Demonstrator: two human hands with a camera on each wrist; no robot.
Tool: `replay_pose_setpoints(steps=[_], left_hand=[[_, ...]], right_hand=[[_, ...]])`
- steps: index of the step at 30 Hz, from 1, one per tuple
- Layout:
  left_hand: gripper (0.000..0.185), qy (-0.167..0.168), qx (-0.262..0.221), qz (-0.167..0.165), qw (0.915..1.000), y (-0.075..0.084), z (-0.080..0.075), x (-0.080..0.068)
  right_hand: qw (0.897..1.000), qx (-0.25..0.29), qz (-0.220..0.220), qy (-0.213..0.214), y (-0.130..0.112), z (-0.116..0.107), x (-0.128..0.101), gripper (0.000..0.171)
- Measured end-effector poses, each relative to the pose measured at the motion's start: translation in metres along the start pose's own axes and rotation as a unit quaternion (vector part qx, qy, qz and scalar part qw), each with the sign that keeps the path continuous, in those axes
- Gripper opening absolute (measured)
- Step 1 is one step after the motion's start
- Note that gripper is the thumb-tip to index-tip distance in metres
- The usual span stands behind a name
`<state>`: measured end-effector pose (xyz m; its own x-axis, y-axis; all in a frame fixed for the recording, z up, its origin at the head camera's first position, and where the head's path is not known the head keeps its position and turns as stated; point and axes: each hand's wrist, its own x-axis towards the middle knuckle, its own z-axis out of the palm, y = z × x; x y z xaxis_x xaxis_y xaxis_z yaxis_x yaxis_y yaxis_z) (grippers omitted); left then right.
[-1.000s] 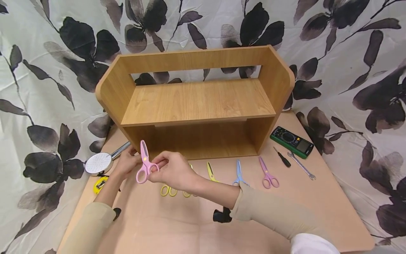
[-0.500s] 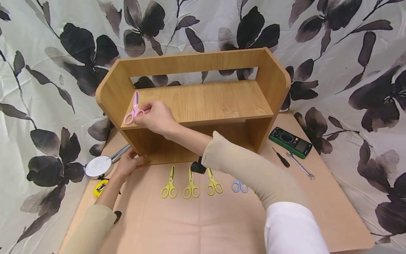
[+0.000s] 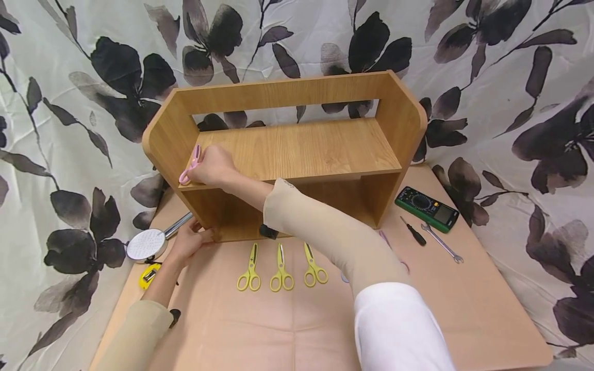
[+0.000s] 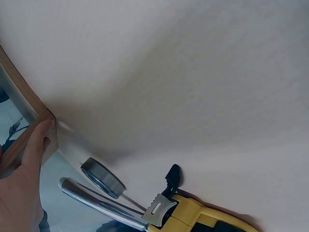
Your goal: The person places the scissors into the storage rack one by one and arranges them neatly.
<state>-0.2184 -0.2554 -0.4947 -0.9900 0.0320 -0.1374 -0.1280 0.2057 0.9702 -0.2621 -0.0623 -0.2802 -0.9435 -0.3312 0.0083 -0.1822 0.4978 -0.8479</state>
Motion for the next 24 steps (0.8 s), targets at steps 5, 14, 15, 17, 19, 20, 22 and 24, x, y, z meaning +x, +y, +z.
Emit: replay_pose_setpoints(steps=[5,14,15,17,19,20,22,24], left_hand=[[0.070,0.007,0.006,0.001,1.0000,0.000,-0.001,0.000],[0.070,0.005,0.008,0.000,1.0000,-0.001,-0.002,0.000],[0.070,0.005,0.007,0.000,1.0000,-0.001,-0.002,0.000],[0.070,0.003,0.005,0.001,1.0000,-0.002,-0.002,0.000],[0.070,0.002,0.002,0.002,1.0000,-0.002,-0.002,0.000],[0.070,0.003,0.002,0.002,1.0000,-0.003,-0.002,0.000],[0.069,0.002,0.002,0.002,1.0000,-0.003,-0.001,0.000],[0.069,0.002,0.002,0.001,1.0000,-0.002,-0.001,0.000]], right_hand=[[0.999,-0.052,-0.002,-0.014,-0.007,-0.003,0.007,0.014],[0.986,-0.156,-0.016,-0.056,-0.020,-0.013,0.013,0.035],[0.985,-0.165,-0.015,-0.057,-0.021,-0.014,0.013,0.035],[0.982,-0.175,-0.008,-0.063,-0.022,-0.014,0.014,0.036],[0.980,-0.186,-0.008,-0.067,-0.022,-0.014,0.014,0.036],[0.980,-0.188,-0.010,-0.070,-0.022,-0.014,0.014,0.035],[0.978,-0.195,-0.016,-0.075,-0.022,-0.014,0.013,0.033],[0.978,-0.195,-0.021,-0.078,-0.022,-0.015,0.011,0.029]])
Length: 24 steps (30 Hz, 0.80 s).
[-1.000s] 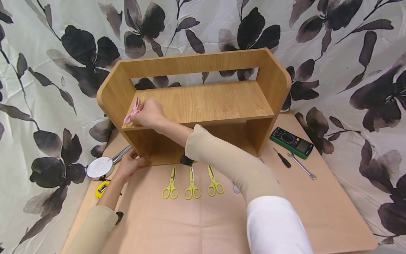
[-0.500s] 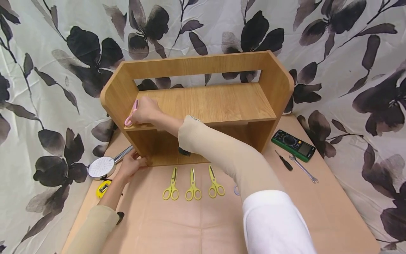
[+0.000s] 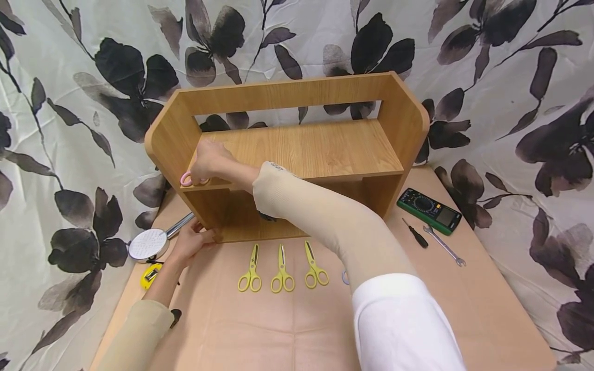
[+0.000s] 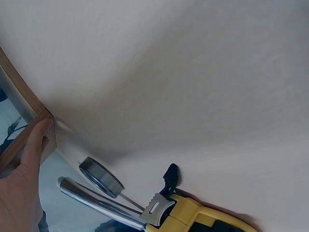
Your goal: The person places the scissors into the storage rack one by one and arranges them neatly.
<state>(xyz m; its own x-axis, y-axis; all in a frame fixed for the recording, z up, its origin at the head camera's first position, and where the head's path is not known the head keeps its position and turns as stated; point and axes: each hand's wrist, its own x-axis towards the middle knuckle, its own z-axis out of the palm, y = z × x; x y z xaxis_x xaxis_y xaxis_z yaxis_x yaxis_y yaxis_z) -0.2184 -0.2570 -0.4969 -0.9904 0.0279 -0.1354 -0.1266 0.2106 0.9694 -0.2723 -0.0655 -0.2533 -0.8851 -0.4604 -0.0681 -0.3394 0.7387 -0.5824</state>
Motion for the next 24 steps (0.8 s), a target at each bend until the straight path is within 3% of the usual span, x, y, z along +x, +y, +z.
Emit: replay_pose_setpoints(steps=[18,22,24], left_hand=[[0.068,0.005,0.010,-0.013,0.9999,0.003,0.001,-0.003],[0.066,0.010,0.008,-0.008,0.9999,0.002,0.002,-0.002],[0.066,0.009,0.001,-0.006,0.9999,0.001,0.002,-0.002]], right_hand=[[1.000,0.014,-0.006,-0.004,0.000,0.001,-0.008,0.027],[0.999,0.043,-0.030,-0.001,0.004,-0.007,-0.015,0.032],[0.997,0.059,-0.055,0.013,0.009,-0.009,-0.024,0.025]])
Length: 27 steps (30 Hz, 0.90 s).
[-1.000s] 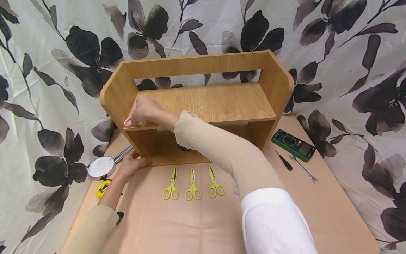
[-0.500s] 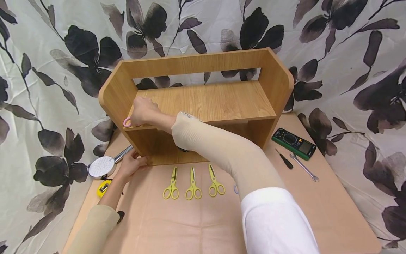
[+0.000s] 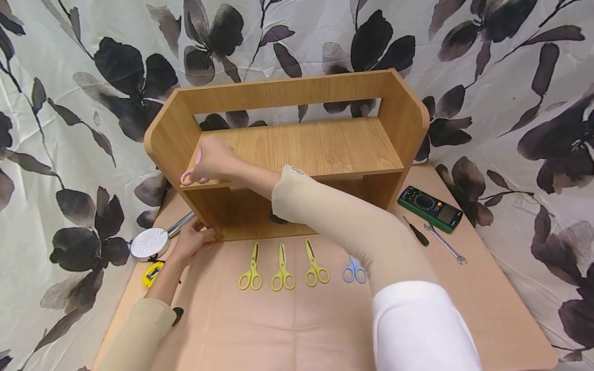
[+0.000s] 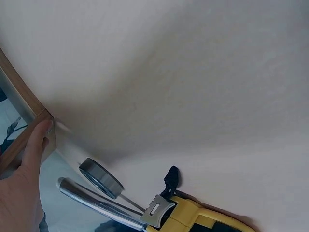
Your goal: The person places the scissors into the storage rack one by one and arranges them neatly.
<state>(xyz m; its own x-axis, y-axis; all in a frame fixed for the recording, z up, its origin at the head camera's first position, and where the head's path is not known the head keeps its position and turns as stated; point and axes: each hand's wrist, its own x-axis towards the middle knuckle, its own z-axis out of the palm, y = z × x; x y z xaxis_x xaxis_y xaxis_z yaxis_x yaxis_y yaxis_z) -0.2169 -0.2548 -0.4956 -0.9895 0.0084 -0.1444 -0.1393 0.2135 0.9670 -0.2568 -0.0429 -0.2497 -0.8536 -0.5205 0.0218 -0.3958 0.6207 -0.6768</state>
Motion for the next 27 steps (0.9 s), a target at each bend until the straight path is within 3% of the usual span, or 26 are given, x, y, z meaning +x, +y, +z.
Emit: replay_pose_setpoints(steps=[2,5,12,22,27], left_hand=[[0.068,-0.002,-0.005,-0.001,1.0000,-0.001,0.000,0.000],[0.070,-0.004,-0.010,-0.005,0.9999,-0.001,0.001,0.000],[0.071,0.000,-0.019,-0.008,0.9998,0.002,0.003,0.001],[0.069,0.012,-0.009,-0.029,0.9995,0.000,0.004,0.003],[0.070,0.011,-0.010,-0.036,0.9992,-0.001,0.002,0.003]], right_hand=[[0.999,0.027,-0.020,0.013,0.007,-0.001,-0.013,0.032],[0.995,0.078,-0.042,0.036,0.021,0.007,-0.037,0.062],[0.972,0.205,-0.051,0.102,0.067,0.064,-0.097,0.067],[0.939,0.326,0.028,0.104,0.135,0.164,-0.137,0.068],[0.943,0.314,0.065,0.095,0.158,0.203,-0.148,0.067]])
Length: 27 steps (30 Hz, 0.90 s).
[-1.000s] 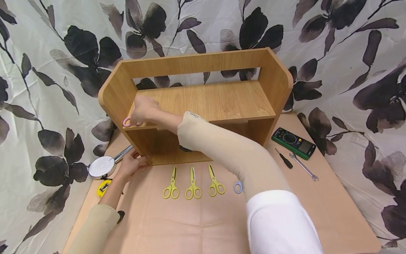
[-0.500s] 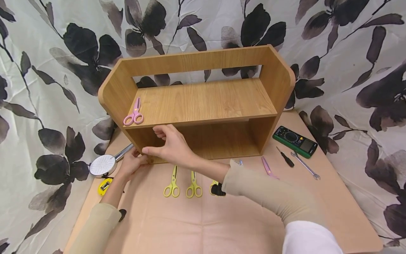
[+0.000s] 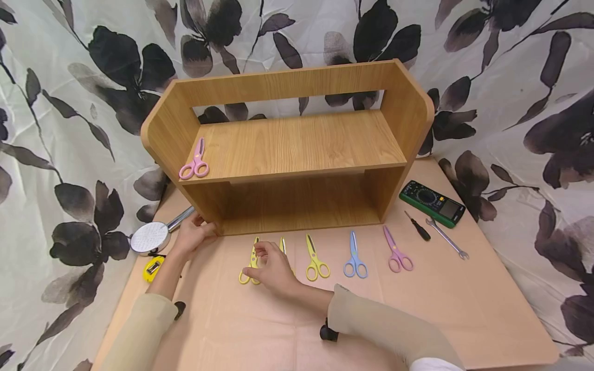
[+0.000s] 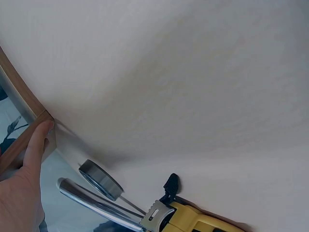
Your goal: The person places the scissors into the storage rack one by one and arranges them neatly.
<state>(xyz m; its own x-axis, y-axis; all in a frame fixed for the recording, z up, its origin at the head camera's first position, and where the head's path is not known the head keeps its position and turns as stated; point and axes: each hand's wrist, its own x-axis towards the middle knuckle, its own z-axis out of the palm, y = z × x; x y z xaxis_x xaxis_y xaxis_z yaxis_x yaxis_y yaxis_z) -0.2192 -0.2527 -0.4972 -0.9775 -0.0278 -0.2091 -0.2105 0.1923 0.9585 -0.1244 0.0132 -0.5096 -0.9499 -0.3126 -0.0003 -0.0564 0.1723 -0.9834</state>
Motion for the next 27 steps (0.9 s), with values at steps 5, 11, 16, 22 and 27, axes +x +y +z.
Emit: replay_pose_setpoints(steps=[5,11,16,22,27], left_hand=[[0.071,-0.008,-0.005,-0.007,0.9999,0.004,0.000,-0.001],[0.072,-0.007,-0.005,-0.007,0.9999,0.001,-0.001,0.001],[0.071,-0.003,0.000,-0.008,1.0000,0.001,-0.001,0.001],[0.071,-0.001,0.002,-0.013,0.9999,-0.002,-0.002,0.003],[0.071,-0.003,-0.002,-0.009,0.9999,-0.002,-0.002,0.002]], right_hand=[[0.999,-0.044,0.032,0.000,0.017,0.009,-0.004,0.065],[0.992,-0.123,0.039,-0.002,0.019,0.014,0.002,0.064],[0.985,-0.165,0.049,-0.006,0.016,0.017,0.007,0.062],[0.980,-0.189,0.058,-0.010,0.012,0.023,0.008,0.067],[0.973,-0.219,0.069,0.000,0.013,0.026,0.012,0.060]])
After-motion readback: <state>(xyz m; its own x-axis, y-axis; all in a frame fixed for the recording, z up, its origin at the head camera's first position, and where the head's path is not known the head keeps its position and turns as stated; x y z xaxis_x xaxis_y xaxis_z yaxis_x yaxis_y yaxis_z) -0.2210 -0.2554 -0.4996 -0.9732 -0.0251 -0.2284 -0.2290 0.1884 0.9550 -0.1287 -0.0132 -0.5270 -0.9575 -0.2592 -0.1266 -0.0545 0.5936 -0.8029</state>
